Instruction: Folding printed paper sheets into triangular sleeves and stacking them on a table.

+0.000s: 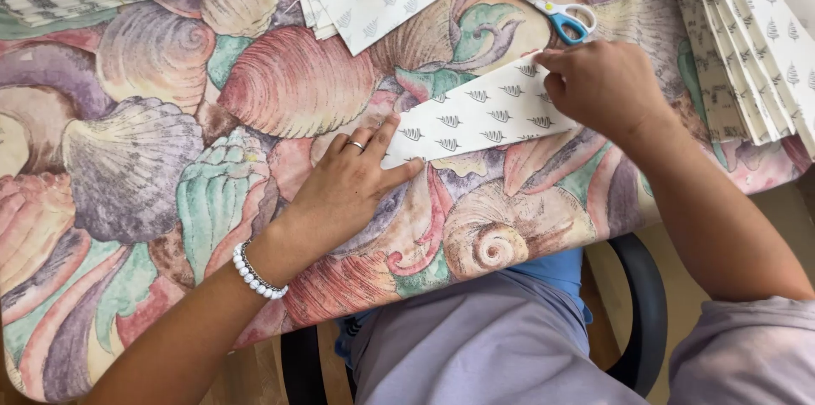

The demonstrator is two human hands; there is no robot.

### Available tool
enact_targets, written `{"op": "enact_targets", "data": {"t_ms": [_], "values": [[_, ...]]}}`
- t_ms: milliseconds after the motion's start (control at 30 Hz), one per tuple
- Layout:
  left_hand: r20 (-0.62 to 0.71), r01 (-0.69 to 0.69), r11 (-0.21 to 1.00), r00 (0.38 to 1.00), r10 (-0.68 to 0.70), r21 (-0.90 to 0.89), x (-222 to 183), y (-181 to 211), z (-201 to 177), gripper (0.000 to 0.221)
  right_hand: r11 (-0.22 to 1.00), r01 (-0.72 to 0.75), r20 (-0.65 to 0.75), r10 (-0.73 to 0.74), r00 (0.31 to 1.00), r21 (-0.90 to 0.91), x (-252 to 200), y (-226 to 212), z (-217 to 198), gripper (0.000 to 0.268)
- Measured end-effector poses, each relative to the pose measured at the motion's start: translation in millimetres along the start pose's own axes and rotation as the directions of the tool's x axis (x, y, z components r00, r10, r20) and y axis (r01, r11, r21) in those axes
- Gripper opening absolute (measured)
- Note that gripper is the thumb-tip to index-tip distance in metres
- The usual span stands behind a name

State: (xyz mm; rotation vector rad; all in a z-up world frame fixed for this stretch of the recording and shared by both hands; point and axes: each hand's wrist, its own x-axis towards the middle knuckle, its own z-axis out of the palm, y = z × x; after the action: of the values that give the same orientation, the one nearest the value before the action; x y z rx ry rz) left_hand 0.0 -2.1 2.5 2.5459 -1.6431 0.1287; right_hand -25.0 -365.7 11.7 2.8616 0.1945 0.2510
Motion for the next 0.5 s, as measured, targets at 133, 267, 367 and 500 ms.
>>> {"op": "enact_targets", "data": {"t_ms": [133,267,367,500], "values": [[-0.001,-0.001,1.0,1.0,0.001,0.026,6.6,4.9,-1.1,0.043,0.962,0.179,-0.279,-0.117,0.953,0.208,-25.7,-35.9,-20.2,0.007],[-0.063,0.027,0.994,0.997,-0.034,-0.105,15.3,16.9,2.1,0.034,0.839,0.428,-0.318,-0.327,0.89,0.337,-47.2,-52.5,-7.0,0.016],[-0.123,0.018,0.96,0.991,-0.054,-0.279,13.5,16.7,14.0,0.024,0.852,0.435,-0.387,-0.312,0.868,0.29,-55.8,-44.4,1.0,0.017],[-0.14,0.001,0.911,0.988,-0.064,-0.412,12.9,8.3,15.3,0.022,0.862,0.422,-0.412,-0.289,0.864,0.28,-60.5,-35.7,5.3,0.02]]}}
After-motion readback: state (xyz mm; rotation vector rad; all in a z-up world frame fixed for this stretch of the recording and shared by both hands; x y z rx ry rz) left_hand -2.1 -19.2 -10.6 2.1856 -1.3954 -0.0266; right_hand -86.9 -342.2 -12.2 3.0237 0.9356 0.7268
